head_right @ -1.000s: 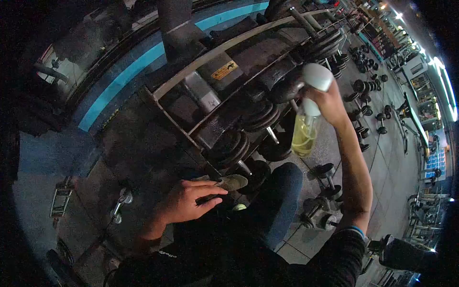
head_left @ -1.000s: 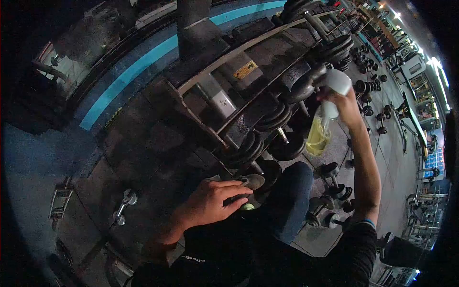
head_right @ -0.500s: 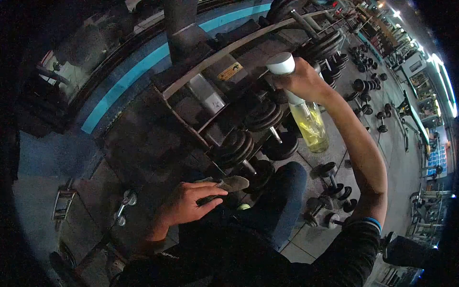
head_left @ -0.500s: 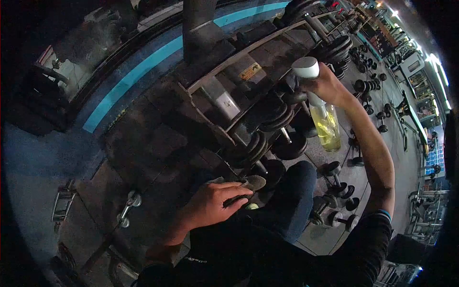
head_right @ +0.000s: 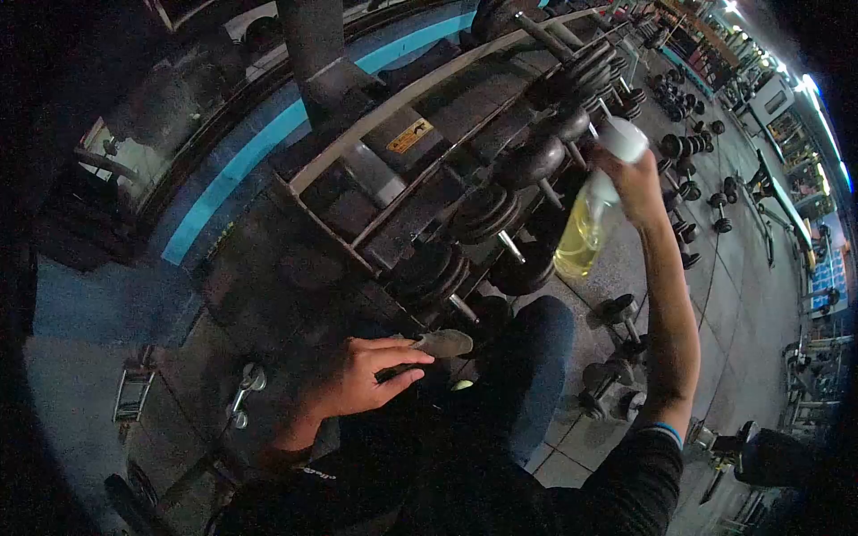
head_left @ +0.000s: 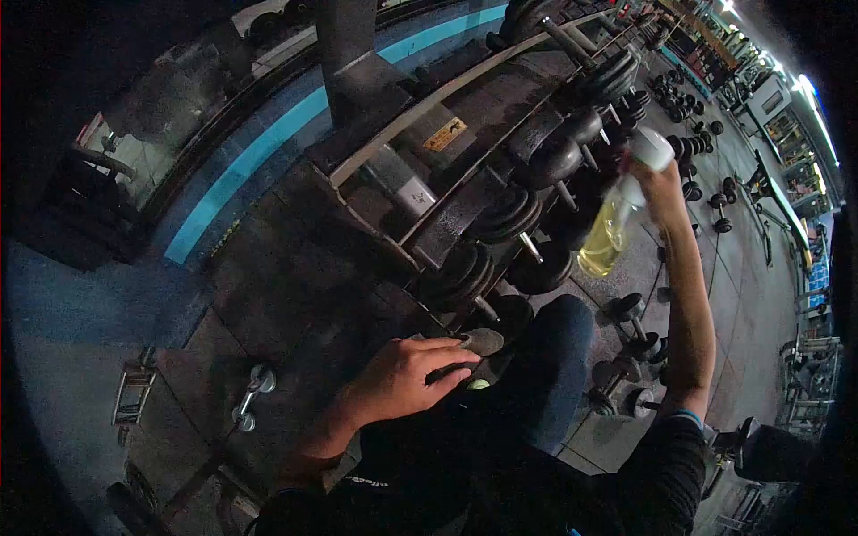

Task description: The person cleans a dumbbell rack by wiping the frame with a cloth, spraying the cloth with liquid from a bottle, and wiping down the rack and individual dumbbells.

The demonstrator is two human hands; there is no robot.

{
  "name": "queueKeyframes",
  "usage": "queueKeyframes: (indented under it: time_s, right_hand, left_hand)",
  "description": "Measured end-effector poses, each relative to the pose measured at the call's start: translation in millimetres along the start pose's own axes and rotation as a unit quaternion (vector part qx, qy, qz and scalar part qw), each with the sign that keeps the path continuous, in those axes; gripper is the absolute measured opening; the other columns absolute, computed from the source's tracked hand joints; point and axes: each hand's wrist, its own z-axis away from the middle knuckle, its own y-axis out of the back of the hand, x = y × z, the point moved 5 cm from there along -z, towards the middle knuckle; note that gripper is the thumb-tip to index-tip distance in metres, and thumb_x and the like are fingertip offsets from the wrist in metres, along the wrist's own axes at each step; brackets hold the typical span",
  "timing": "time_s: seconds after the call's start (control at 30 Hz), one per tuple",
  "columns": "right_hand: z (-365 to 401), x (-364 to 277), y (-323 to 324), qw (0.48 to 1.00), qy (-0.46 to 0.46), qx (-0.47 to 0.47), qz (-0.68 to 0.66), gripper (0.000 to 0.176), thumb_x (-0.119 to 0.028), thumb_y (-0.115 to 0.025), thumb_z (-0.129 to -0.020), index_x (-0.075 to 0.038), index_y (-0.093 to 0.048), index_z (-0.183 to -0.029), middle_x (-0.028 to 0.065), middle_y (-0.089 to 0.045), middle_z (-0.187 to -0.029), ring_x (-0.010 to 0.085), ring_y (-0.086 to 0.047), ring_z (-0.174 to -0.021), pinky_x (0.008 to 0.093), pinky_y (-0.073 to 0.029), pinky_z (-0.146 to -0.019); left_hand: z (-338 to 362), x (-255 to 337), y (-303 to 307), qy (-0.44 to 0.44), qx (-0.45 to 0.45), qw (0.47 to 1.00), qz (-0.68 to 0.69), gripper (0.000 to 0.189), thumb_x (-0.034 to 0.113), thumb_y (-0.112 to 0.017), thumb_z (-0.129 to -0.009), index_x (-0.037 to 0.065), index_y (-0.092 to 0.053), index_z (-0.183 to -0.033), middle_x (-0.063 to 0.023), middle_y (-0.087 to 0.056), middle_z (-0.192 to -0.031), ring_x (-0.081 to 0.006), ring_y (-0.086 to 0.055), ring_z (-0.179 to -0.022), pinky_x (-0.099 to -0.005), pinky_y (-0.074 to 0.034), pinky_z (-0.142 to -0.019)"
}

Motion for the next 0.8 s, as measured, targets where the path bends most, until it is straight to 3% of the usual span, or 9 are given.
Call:
queueKeyframes:
  time_s: [0.23,0.27,0.4,0.47,0.5,0.57,0.63,0.67,0.8]
  right_hand:
    - [132,130,121,0.974,-0.055,0.195,0.098,0.035,-0.016,-0.071,-0.096,-0.001,-0.065,-0.127,0.004,-0.07,-0.107,0.0138,-0.065,-0.093,0.0307,-0.053,-0.08]
    - [160,188,136,0.963,-0.085,0.257,0.01,0.035,-0.019,-0.074,-0.094,-0.001,-0.066,-0.123,0.0033,-0.07,-0.104,0.0118,-0.063,-0.088,0.0298,-0.052,-0.078]
    - [273,279,140,0.927,-0.145,0.328,0.108,0.028,-0.018,-0.081,-0.086,0.0,-0.068,-0.103,-0.0006,-0.066,-0.09,0.0111,-0.058,-0.081,0.0283,-0.048,-0.076]
    - [314,289,126,0.87,-0.143,0.448,0.149,0.054,-0.029,-0.089,-0.08,0.002,-0.063,-0.115,0.0079,-0.069,-0.105,0.0206,-0.061,-0.096,0.0359,-0.048,-0.088]
    - [336,319,131,0.872,-0.17,0.435,0.148,0.062,-0.032,-0.091,-0.077,0.001,-0.061,-0.121,0.0104,-0.069,-0.107,0.0225,-0.063,-0.098,0.038,-0.049,-0.089]
    - [381,381,131,0.835,-0.166,0.481,0.208,0.069,-0.035,-0.092,-0.075,0.001,-0.06,-0.125,0.0122,-0.069,-0.111,0.027,-0.065,-0.101,0.0396,-0.049,-0.091]
    - [412,399,119,0.821,-0.246,0.478,0.19,0.076,-0.04,-0.093,-0.072,0.001,-0.059,-0.126,0.0149,-0.069,-0.115,0.0306,-0.065,-0.104,0.0414,-0.049,-0.092]
    - [424,396,116,0.77,-0.3,0.499,0.261,0.08,-0.043,-0.093,-0.07,0.002,-0.059,-0.126,0.0164,-0.068,-0.117,0.0333,-0.064,-0.106,0.0432,-0.048,-0.094]
    - [447,408,123,0.764,-0.367,0.482,0.221,0.088,-0.044,-0.094,-0.067,0.005,-0.057,-0.13,0.0207,-0.067,-0.121,0.0345,-0.063,-0.11,0.044,-0.048,-0.096]
  left_hand:
    - [-32,35,25,-0.048,-0.038,0.998,0.001,0.027,0.017,-0.075,-0.092,0.01,-0.074,-0.118,-0.0164,-0.073,-0.116,-0.0287,-0.074,-0.103,-0.0377,-0.06,-0.086]
    - [-40,41,31,-0.055,-0.05,0.997,0.001,0.027,0.017,-0.075,-0.092,0.01,-0.074,-0.118,-0.0162,-0.073,-0.116,-0.0286,-0.074,-0.103,-0.0379,-0.06,-0.088]
    - [-80,78,56,-0.08,-0.127,0.989,-0.015,0.029,0.019,-0.073,-0.093,0.01,-0.073,-0.12,-0.0159,-0.073,-0.118,-0.0291,-0.072,-0.108,-0.0392,-0.057,-0.094]
    - [-106,84,61,-0.144,-0.16,0.976,-0.03,0.03,0.021,-0.072,-0.094,0.008,-0.071,-0.121,-0.0161,-0.072,-0.12,-0.0298,-0.07,-0.111,-0.0404,-0.056,-0.097]
    - [-119,86,62,-0.174,-0.178,0.968,-0.035,0.031,0.021,-0.072,-0.094,0.007,-0.071,-0.122,-0.0162,-0.072,-0.121,-0.0302,-0.07,-0.113,-0.041,-0.056,-0.098]
    - [-147,87,64,-0.204,-0.215,0.954,-0.034,0.031,0.02,-0.069,-0.096,0.005,-0.07,-0.122,-0.0169,-0.071,-0.122,-0.0301,-0.069,-0.113,-0.0409,-0.056,-0.097]
    - [-169,88,64,-0.197,-0.251,0.947,-0.029,0.03,0.019,-0.069,-0.095,0.004,-0.07,-0.121,-0.0173,-0.071,-0.122,-0.0299,-0.07,-0.112,-0.0398,-0.055,-0.097]
    - [-176,84,63,-0.186,-0.269,0.945,-0.008,0.03,0.019,-0.069,-0.095,0.003,-0.07,-0.12,-0.0175,-0.071,-0.121,-0.0302,-0.07,-0.111,-0.0398,-0.055,-0.097]
    - [-190,69,51,-0.176,-0.321,0.93,0.034,0.03,0.015,-0.069,-0.093,0.001,-0.069,-0.12,-0.0183,-0.072,-0.117,-0.0319,-0.071,-0.106,-0.0394,-0.058,-0.092]
